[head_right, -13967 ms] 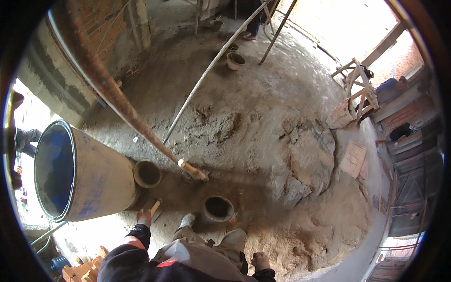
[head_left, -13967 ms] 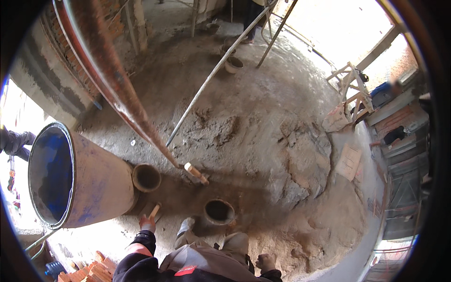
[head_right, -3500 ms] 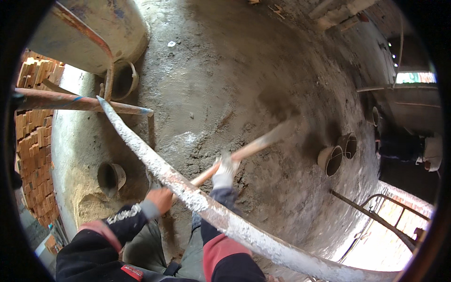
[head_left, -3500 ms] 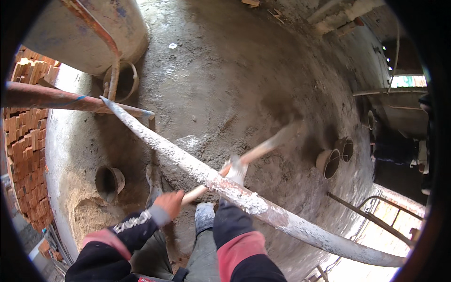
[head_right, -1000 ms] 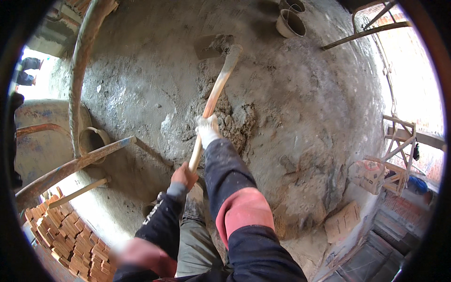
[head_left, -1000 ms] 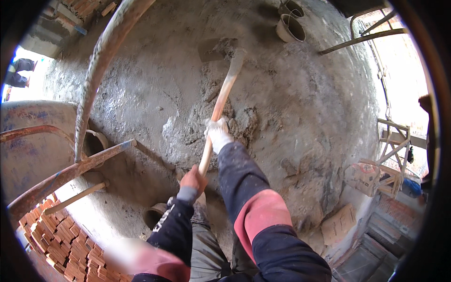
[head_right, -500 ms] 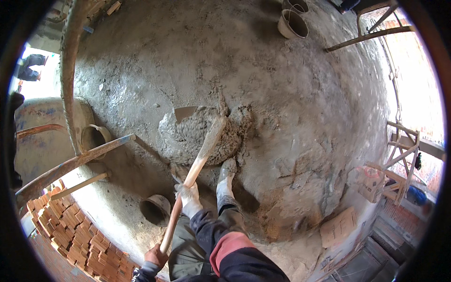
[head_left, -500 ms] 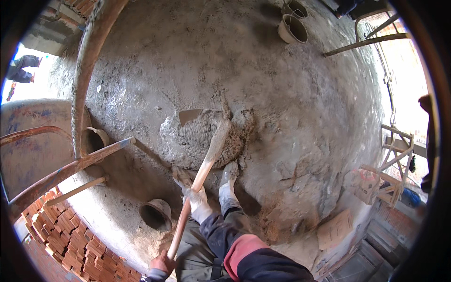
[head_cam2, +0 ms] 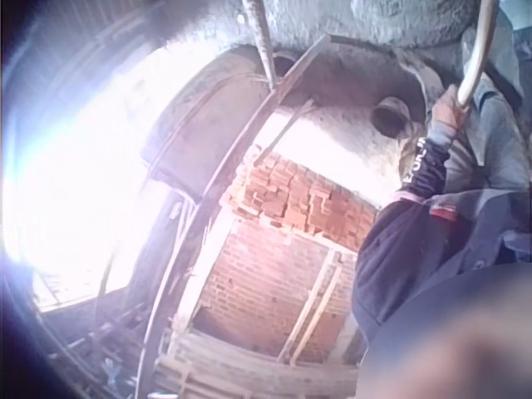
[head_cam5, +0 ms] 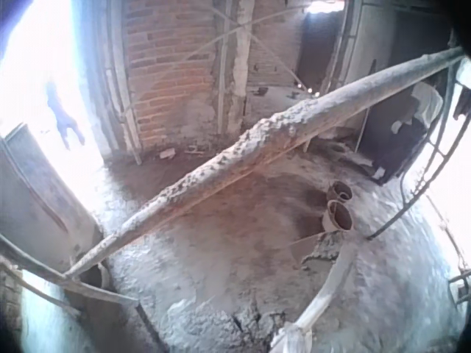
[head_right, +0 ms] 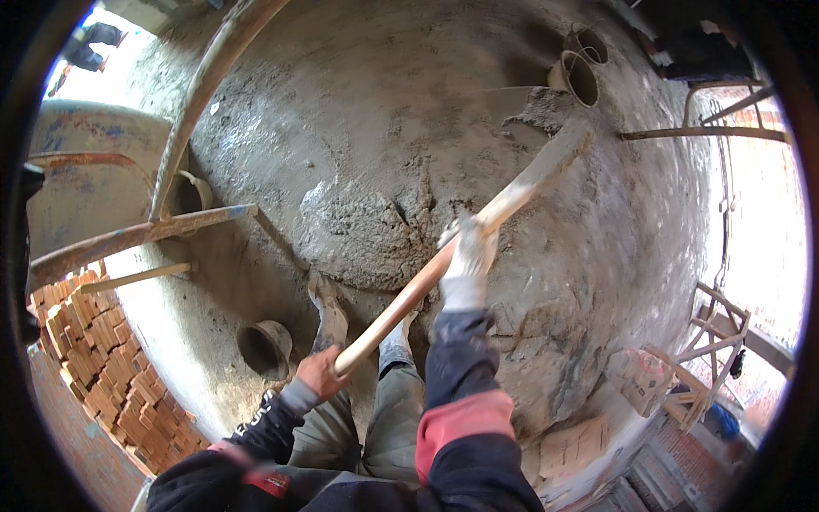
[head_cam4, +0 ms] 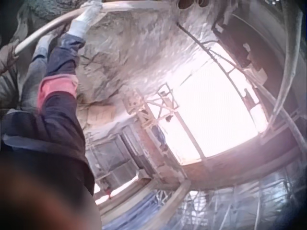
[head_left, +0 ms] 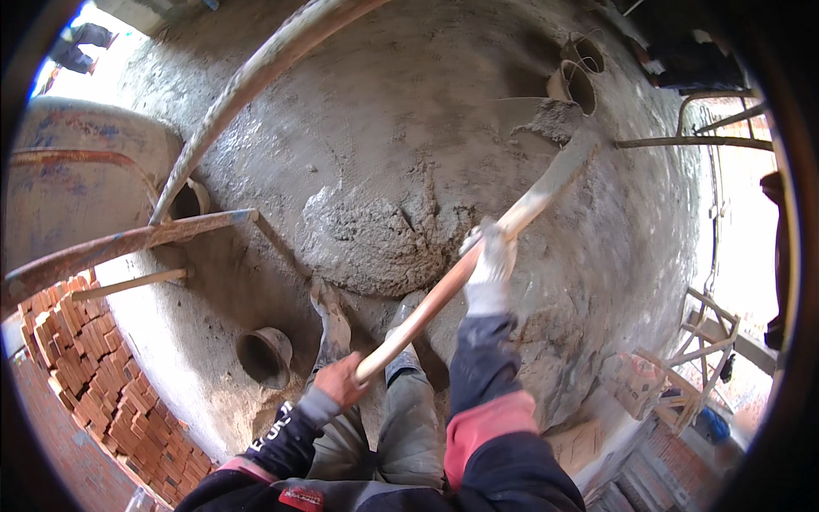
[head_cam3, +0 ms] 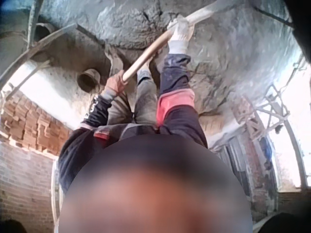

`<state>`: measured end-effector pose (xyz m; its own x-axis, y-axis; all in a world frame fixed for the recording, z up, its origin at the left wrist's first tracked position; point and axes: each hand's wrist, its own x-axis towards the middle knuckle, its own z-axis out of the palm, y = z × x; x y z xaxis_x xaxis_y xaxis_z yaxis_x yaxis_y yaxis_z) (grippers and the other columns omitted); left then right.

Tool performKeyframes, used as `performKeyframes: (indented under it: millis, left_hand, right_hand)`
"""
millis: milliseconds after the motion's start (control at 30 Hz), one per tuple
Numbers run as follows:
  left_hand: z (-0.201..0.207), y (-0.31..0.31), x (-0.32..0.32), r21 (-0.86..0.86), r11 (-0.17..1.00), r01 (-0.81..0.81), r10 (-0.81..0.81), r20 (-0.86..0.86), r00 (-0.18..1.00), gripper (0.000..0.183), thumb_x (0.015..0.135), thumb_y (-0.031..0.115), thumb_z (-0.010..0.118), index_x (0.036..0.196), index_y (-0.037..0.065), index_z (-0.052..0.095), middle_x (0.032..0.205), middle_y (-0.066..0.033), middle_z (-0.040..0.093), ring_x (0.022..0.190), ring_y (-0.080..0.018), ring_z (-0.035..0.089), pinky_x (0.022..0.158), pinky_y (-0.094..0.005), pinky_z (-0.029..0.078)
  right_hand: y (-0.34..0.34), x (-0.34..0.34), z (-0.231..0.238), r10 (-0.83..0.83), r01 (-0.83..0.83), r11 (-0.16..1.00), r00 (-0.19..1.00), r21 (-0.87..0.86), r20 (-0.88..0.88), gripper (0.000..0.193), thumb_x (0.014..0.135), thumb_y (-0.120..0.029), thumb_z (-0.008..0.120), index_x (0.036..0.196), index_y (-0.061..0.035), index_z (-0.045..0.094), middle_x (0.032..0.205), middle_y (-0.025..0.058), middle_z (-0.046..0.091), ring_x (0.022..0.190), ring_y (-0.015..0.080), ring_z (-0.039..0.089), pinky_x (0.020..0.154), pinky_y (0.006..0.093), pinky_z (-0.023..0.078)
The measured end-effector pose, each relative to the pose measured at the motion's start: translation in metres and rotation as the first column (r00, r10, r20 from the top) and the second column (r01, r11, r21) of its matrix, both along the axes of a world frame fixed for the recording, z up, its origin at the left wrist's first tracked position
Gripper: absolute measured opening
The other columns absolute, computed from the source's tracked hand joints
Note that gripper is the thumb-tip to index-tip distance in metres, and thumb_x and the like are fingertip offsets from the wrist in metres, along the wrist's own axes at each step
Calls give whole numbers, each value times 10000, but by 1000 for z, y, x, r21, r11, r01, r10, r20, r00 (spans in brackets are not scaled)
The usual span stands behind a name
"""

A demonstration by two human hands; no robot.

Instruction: The person uses a hoe to mix a pile of sand and cement on the floor of a construction site. The person repeatedly turns and blends the dry materials together to create a uniform mixture.

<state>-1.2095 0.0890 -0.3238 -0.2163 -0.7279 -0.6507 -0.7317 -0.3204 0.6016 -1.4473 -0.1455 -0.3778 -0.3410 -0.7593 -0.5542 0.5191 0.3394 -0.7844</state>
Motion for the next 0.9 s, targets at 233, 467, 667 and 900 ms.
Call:
performKeyframes:
  millis: [233,467,667,900]
  left_hand:
    - [102,16,-13,371,919,-134,136,21,991,434,769,358,651,983,18,486,781,-231,590,772,-418,604,687,-465,478]
    - [155,32,-10,540,826,-163,77,180,981,490,770,372,655,980,-36,483,801,-272,599,802,-429,610,708,-466,473]
    - [147,48,-19,510,829,-231,213,94,972,434,777,343,643,950,-21,482,780,-265,598,782,-440,601,697,-477,473]
    - [135,89,-12,503,805,-314,379,-29,925,398,795,304,627,972,-12,463,782,-243,611,790,-418,609,705,-467,476]
  right_hand:
    - [92,41,-103,291,-292,891,955,346,55,180,802,-147,681,829,-51,531,599,42,514,464,175,505,452,315,435]
    - [199,87,-157,252,-441,666,892,601,375,213,794,-240,681,780,-65,560,585,64,547,472,204,531,465,335,449]
    - [178,67,-170,48,-439,671,830,597,556,277,736,-177,742,819,-80,496,598,73,525,462,230,519,453,353,454]
    - [182,49,-216,261,-527,698,818,485,513,308,741,-321,730,807,-148,484,624,44,495,487,224,496,460,344,441]
